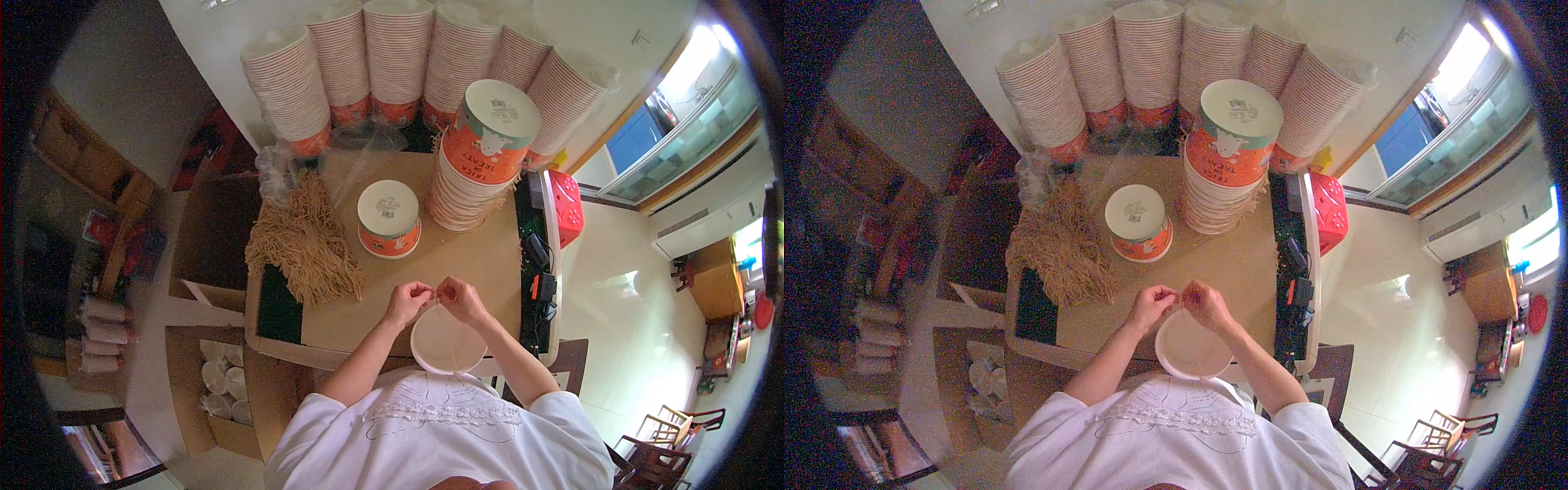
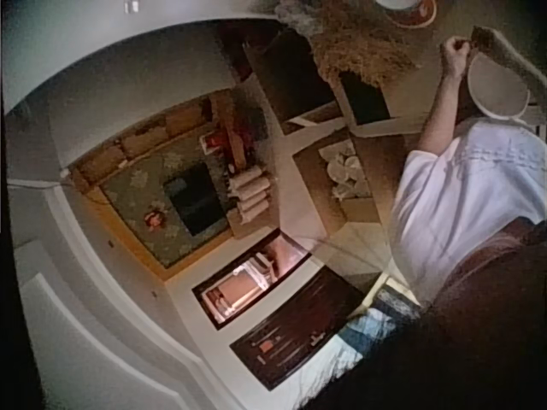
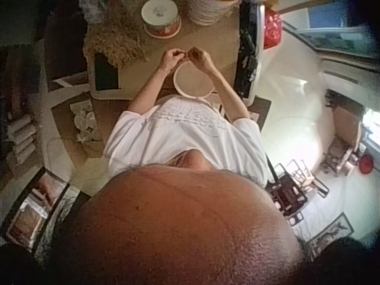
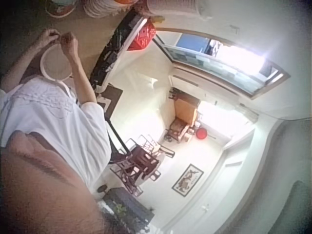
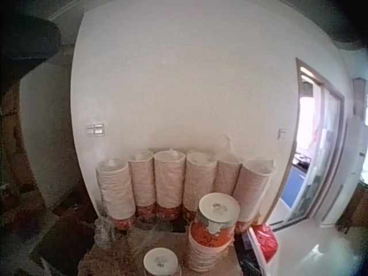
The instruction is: The person is placing small amounts of shredded material into paper bowls and then stacking them.
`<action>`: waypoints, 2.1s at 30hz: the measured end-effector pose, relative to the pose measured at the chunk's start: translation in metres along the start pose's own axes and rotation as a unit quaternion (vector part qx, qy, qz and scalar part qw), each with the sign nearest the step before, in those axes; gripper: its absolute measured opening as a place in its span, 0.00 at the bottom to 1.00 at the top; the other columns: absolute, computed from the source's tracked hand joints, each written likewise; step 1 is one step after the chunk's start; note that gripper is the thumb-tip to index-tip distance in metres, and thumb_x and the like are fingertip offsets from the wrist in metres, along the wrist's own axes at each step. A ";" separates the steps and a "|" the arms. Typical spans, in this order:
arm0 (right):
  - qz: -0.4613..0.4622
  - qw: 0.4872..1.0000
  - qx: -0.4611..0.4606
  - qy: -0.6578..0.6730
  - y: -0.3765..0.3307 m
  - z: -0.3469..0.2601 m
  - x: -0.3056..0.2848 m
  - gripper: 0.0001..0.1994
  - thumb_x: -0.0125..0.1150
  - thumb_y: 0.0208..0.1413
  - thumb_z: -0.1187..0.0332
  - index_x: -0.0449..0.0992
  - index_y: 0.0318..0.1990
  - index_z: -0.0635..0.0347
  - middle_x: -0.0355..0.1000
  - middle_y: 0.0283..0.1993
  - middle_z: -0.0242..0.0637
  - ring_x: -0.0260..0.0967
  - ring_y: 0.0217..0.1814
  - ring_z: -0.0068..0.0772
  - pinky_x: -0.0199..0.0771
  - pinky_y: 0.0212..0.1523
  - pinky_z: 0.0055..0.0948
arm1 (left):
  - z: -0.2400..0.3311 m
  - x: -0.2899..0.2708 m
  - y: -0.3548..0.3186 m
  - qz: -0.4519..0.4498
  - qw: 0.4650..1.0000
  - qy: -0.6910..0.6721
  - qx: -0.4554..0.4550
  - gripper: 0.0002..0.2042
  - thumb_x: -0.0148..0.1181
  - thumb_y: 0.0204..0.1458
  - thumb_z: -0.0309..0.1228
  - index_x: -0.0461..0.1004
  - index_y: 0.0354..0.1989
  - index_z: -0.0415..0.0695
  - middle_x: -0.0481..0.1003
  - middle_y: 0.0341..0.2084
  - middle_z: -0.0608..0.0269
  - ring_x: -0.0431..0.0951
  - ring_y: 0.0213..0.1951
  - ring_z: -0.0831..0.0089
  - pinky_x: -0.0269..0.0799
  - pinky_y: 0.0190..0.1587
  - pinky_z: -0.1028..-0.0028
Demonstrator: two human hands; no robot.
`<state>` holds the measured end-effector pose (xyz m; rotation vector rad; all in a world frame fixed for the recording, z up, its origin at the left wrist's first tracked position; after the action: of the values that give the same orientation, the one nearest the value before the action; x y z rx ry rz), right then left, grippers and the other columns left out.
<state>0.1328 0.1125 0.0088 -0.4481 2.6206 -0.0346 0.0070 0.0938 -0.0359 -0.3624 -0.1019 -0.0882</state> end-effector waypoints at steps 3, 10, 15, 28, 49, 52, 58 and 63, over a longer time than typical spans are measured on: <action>-0.012 1.000 0.013 -0.022 0.000 -0.001 0.001 0.04 0.57 0.45 0.73 0.72 0.29 0.62 0.68 0.23 0.36 0.64 0.25 0.22 0.66 0.27 0.24 | 0.005 0.000 -0.002 0.004 1.000 0.008 0.001 0.03 0.54 0.47 0.22 0.73 0.29 0.38 0.74 0.24 0.65 0.72 0.26 0.81 0.68 0.28 0.81; -0.005 1.000 0.001 -0.004 0.000 -0.006 0.000 0.04 0.56 0.45 0.73 0.73 0.29 0.61 0.69 0.22 0.37 0.64 0.24 0.23 0.66 0.26 0.25 | 0.006 0.001 -0.002 0.001 1.000 0.010 0.000 0.03 0.53 0.47 0.22 0.73 0.30 0.38 0.74 0.24 0.65 0.72 0.26 0.81 0.68 0.28 0.81; -0.020 0.999 0.036 0.031 0.001 0.000 0.003 0.06 0.55 0.48 0.75 0.70 0.35 0.63 0.70 0.28 0.34 0.67 0.29 0.22 0.69 0.32 0.23 | -0.003 0.002 0.001 -0.008 0.999 -0.039 -0.009 0.04 0.52 0.48 0.24 0.72 0.30 0.41 0.73 0.24 0.68 0.70 0.25 0.82 0.66 0.28 0.81; -0.017 0.996 0.016 0.091 0.001 0.002 0.000 0.08 0.54 0.45 0.80 0.70 0.36 0.64 0.72 0.32 0.35 0.69 0.37 0.24 0.68 0.42 0.25 | -0.013 0.011 -0.001 -0.053 0.986 -0.133 -0.090 0.04 0.51 0.47 0.25 0.71 0.32 0.42 0.73 0.25 0.66 0.72 0.27 0.78 0.69 0.31 0.78; 0.011 1.000 0.006 -0.014 0.002 0.000 -0.005 0.06 0.55 0.45 0.76 0.75 0.32 0.63 0.73 0.30 0.39 0.71 0.34 0.31 0.71 0.38 0.28 | -0.005 0.021 -0.003 -0.104 0.982 -0.144 -0.064 0.05 0.53 0.47 0.28 0.72 0.32 0.42 0.73 0.28 0.68 0.71 0.30 0.79 0.67 0.36 0.79; 0.014 1.000 0.007 -0.013 0.002 0.001 -0.005 0.05 0.55 0.45 0.76 0.75 0.31 0.63 0.73 0.29 0.39 0.71 0.33 0.30 0.70 0.38 0.28 | -0.001 0.023 -0.003 -0.113 0.976 -0.182 -0.045 0.05 0.53 0.47 0.26 0.71 0.32 0.41 0.73 0.28 0.66 0.72 0.31 0.78 0.68 0.38 0.78; 0.007 1.000 0.013 -0.014 0.002 0.000 -0.005 0.04 0.55 0.46 0.75 0.75 0.30 0.64 0.73 0.28 0.37 0.71 0.31 0.28 0.71 0.36 0.27 | 0.004 0.025 -0.005 -0.123 0.973 -0.190 -0.037 0.04 0.53 0.47 0.25 0.71 0.32 0.40 0.73 0.28 0.65 0.72 0.33 0.77 0.68 0.39 0.78; 0.063 0.997 0.029 0.024 -0.001 0.017 -0.008 0.07 0.55 0.46 0.77 0.72 0.35 0.63 0.72 0.31 0.37 0.70 0.33 0.29 0.70 0.36 0.26 | 0.006 0.027 -0.004 -0.130 0.972 -0.193 -0.024 0.05 0.52 0.47 0.25 0.71 0.32 0.40 0.73 0.29 0.62 0.73 0.33 0.76 0.69 0.39 0.78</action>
<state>0.1481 0.1149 -0.0027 -0.2650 2.6824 -0.0809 0.0329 0.0900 -0.0260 -0.4094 -0.5339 -0.2796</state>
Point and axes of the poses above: each hand's wrist, its own y-axis towards the middle knuckle, its own x-axis out of the palm, z = x × y, the point moved 9 cm from there along y, towards the middle knuckle
